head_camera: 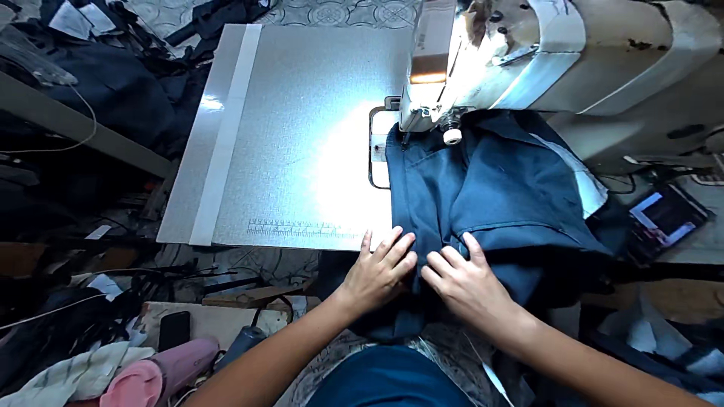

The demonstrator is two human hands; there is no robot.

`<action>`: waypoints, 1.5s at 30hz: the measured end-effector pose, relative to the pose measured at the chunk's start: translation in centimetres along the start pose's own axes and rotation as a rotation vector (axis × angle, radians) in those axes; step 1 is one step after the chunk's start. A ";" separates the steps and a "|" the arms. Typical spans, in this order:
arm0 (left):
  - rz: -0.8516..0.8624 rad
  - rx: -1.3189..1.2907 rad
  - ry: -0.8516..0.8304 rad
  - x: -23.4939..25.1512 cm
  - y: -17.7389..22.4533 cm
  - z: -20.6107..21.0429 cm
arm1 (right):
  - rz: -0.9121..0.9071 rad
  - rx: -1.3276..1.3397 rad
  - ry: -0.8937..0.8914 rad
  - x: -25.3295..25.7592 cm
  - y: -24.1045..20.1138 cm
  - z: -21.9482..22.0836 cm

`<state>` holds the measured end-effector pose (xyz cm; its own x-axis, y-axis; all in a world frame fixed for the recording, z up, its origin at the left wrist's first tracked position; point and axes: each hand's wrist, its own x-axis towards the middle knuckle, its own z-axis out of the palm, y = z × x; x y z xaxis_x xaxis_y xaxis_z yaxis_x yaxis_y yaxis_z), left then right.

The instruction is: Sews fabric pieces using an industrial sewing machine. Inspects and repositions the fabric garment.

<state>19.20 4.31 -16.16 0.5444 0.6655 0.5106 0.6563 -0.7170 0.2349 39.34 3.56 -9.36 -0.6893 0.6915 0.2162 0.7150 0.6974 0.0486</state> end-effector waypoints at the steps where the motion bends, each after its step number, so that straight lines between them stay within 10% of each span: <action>1: -0.009 0.010 0.087 0.0 0.1 0.4 | -0.011 0.056 0.009 0.0 0.4 -0.3; 5: -0.095 -0.401 0.351 1.5 0.8 -0.5 | 0.029 0.375 0.035 0.7 2.0 -3.9; 14: -0.539 -1.195 0.201 6.7 -0.6 -5.1 | 0.144 0.576 0.233 4.2 3.4 -3.1; 39: -0.403 -1.096 0.129 6.6 -1.3 -7.3 | 0.132 0.603 0.273 5.9 3.5 -5.2; 45: -0.598 -1.089 0.120 7.0 -0.2 -8.5 | 0.074 0.575 0.361 6.4 2.9 -5.0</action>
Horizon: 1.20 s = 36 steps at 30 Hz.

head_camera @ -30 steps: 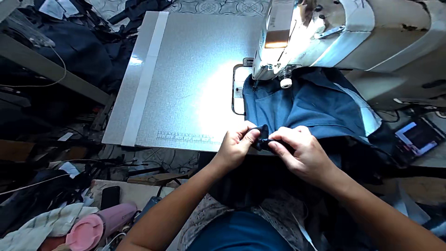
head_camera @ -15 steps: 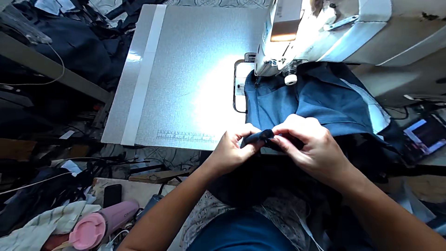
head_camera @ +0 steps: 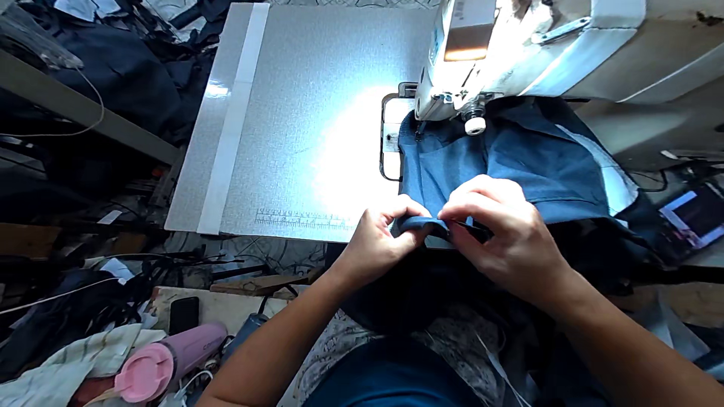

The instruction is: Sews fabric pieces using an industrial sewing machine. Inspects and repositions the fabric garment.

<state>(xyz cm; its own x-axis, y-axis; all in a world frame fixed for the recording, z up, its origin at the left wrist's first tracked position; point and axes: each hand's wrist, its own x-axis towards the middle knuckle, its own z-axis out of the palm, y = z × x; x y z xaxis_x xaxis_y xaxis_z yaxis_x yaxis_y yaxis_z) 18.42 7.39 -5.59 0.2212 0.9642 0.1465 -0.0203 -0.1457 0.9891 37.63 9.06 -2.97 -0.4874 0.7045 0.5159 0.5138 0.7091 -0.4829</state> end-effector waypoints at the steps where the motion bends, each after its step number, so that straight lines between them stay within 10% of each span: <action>1: 0.051 -0.048 -0.026 0.1 -0.7 -0.1 | -0.060 -0.069 0.040 0.0 0.0 0.3; 7: 0.005 -0.235 -0.009 0.4 -1.4 0.0 | -0.243 -0.358 0.087 -0.9 0.4 0.5; 16: 0.198 -0.055 0.018 0.3 -0.8 0.4 | 0.192 0.089 -0.068 0.1 -0.4 -0.8; 24: 0.657 0.906 0.348 0.1 0.1 -0.7 | -0.127 -0.458 0.147 0.1 -1.6 -2.3; 36: 0.816 0.849 0.160 1.8 2.5 -2.2 | -0.079 -0.557 0.251 0.6 0.0 -4.2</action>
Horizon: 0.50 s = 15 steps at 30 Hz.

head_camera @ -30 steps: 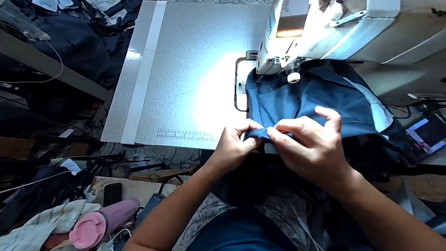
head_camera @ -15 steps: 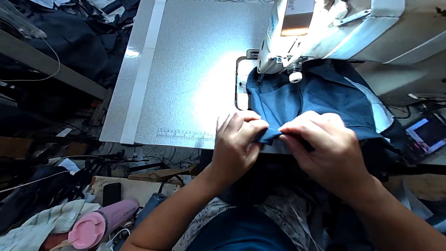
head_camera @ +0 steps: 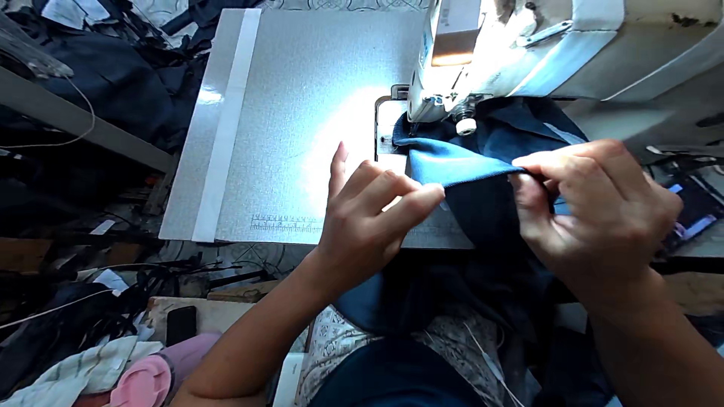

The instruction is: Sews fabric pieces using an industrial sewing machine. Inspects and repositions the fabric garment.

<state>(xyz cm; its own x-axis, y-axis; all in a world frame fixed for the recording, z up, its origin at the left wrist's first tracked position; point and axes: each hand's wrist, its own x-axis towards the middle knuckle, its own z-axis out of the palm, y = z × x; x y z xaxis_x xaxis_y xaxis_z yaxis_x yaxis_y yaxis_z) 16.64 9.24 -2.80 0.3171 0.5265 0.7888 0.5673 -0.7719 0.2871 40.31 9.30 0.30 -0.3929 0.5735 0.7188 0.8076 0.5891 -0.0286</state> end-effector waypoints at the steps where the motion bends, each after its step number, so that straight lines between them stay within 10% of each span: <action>1: 0.032 0.042 -0.024 0.1 0.1 0.0 | 0.006 0.002 0.004 0.0 0.1 0.0; 15: -0.302 0.118 -0.091 3.7 5.2 0.4 | 0.137 0.233 0.155 0.1 -3.5 2.1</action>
